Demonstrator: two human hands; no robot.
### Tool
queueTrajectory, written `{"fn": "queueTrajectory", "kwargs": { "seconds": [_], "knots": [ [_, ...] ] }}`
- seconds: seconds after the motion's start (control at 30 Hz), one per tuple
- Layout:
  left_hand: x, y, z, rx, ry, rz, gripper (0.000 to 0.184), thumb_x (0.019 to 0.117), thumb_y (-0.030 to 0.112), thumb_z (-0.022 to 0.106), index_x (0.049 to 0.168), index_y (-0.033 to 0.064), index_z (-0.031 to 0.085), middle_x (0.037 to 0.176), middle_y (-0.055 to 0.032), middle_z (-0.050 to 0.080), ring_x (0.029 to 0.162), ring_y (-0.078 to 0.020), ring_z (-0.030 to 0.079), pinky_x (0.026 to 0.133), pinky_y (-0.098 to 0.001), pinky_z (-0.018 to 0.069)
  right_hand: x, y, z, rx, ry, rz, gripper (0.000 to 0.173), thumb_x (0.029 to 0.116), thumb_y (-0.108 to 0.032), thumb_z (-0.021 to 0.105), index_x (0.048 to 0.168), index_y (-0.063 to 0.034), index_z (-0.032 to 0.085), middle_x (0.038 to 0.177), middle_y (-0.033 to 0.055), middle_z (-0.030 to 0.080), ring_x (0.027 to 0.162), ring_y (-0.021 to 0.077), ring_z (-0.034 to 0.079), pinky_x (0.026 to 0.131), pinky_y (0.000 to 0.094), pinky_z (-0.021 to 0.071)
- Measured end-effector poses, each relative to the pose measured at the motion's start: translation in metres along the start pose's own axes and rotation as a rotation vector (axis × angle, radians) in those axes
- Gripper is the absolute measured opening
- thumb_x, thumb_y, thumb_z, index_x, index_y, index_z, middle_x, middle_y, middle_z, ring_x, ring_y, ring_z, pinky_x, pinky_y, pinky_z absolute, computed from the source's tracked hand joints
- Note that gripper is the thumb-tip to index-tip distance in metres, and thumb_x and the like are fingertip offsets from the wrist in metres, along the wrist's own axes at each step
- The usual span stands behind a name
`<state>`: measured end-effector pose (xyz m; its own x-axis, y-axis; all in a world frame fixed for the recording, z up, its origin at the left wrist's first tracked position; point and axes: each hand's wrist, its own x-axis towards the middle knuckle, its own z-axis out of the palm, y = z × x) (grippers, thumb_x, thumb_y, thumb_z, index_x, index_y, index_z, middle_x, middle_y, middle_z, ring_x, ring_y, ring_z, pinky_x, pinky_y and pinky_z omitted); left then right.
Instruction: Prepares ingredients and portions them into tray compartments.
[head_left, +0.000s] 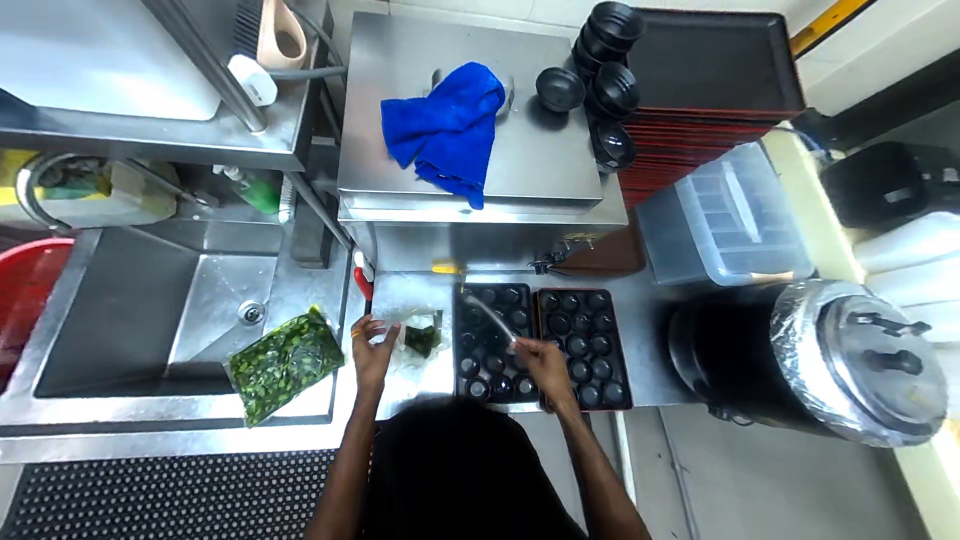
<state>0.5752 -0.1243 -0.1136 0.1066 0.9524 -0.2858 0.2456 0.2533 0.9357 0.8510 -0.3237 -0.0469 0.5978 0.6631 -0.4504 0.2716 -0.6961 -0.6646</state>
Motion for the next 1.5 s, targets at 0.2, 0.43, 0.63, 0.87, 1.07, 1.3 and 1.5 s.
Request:
{"fn": "queueTrajectory", "kwargs": {
  "seconds": [0.2, 0.43, 0.63, 0.87, 1.07, 1.3, 1.5],
  "knots": [
    [-0.003, 0.009, -0.001, -0.004, 0.008, 0.025, 0.070, 0.0862, 0.021, 0.084, 0.141, -0.0023, 0.046, 0.119, -0.0141, 0.066, 0.103, -0.0159, 0.068, 0.080, -0.0299, 0.0595, 0.050, 0.016, 0.025, -0.202, -0.006, 0.080, 0.029, 0.1022, -0.041, 0.061, 0.116, -0.0220, 0.079, 0.105, 0.0039, 0.078, 0.099, 0.0238, 0.073, 0.091, 0.0545, 0.0556],
    [-0.009, -0.009, -0.010, -0.178, -0.025, -0.120, 0.046, 0.0989, 0.014, 0.068, 0.138, -0.0058, 0.053, 0.120, -0.0152, 0.072, 0.108, -0.0207, 0.071, 0.093, -0.0390, 0.0586, 0.056, 0.007, 0.031, -0.343, 0.004, 0.092, 0.036, 0.0996, -0.047, 0.061, 0.120, -0.0221, 0.077, 0.105, 0.0084, 0.077, 0.099, 0.0298, 0.073, 0.088, 0.0569, 0.0558],
    [-0.017, -0.014, -0.022, -0.205, 0.084, -0.133, 0.054, 0.0995, 0.018, 0.068, 0.145, -0.0031, 0.048, 0.127, -0.0130, 0.070, 0.112, -0.0172, 0.069, 0.095, -0.0361, 0.0561, 0.035, 0.006, 0.019, -0.472, 0.068, 0.096, 0.036, 0.1026, -0.047, 0.056, 0.127, -0.0280, 0.074, 0.110, 0.0073, 0.077, 0.102, 0.0301, 0.073, 0.089, 0.0552, 0.0562],
    [-0.022, -0.007, -0.004, 0.147, -0.056, 0.114, 0.087, 0.0888, 0.032, 0.081, 0.154, -0.0014, 0.034, 0.138, -0.0148, 0.061, 0.108, -0.0189, 0.069, 0.085, -0.0346, 0.0606, 0.038, -0.007, 0.027, -0.501, 0.052, 0.098, 0.035, 0.1038, -0.044, 0.054, 0.127, -0.0273, 0.074, 0.110, 0.0094, 0.077, 0.104, 0.0326, 0.072, 0.089, 0.0575, 0.0558],
    [-0.010, 0.007, 0.004, 0.384, -0.070, 0.308, 0.092, 0.0813, 0.022, 0.077, 0.156, 0.0011, 0.028, 0.141, -0.0153, 0.055, 0.100, -0.0202, 0.064, 0.073, -0.0350, 0.0556, -0.026, -0.045, 0.003, -0.420, -0.074, -0.092, 0.036, 0.1003, -0.049, 0.060, 0.124, -0.0273, 0.076, 0.106, 0.0056, 0.078, 0.098, 0.0279, 0.074, 0.088, 0.0552, 0.0575],
    [-0.001, 0.025, 0.014, 0.509, -0.210, 0.249, 0.065, 0.0836, 0.007, 0.066, 0.146, 0.0086, 0.049, 0.140, -0.0060, 0.062, 0.088, -0.0158, 0.070, 0.068, -0.0355, 0.0572, -0.027, -0.090, 0.087, -0.635, -0.265, -0.068, 0.036, 0.1048, -0.037, 0.053, 0.123, -0.0115, 0.071, 0.114, 0.0187, 0.073, 0.108, 0.0400, 0.069, 0.089, 0.0603, 0.0552],
    [0.000, 0.013, 0.002, 0.395, -0.130, 0.268, 0.055, 0.0918, 0.015, 0.071, 0.142, 0.0055, 0.051, 0.131, -0.0078, 0.068, 0.096, -0.0139, 0.073, 0.077, -0.0321, 0.0617, -0.005, -0.085, 0.108, -0.670, -0.293, -0.085, 0.034, 0.1066, -0.032, 0.048, 0.121, -0.0116, 0.071, 0.117, 0.0196, 0.072, 0.110, 0.0406, 0.068, 0.090, 0.0593, 0.0549]
  ]
}}
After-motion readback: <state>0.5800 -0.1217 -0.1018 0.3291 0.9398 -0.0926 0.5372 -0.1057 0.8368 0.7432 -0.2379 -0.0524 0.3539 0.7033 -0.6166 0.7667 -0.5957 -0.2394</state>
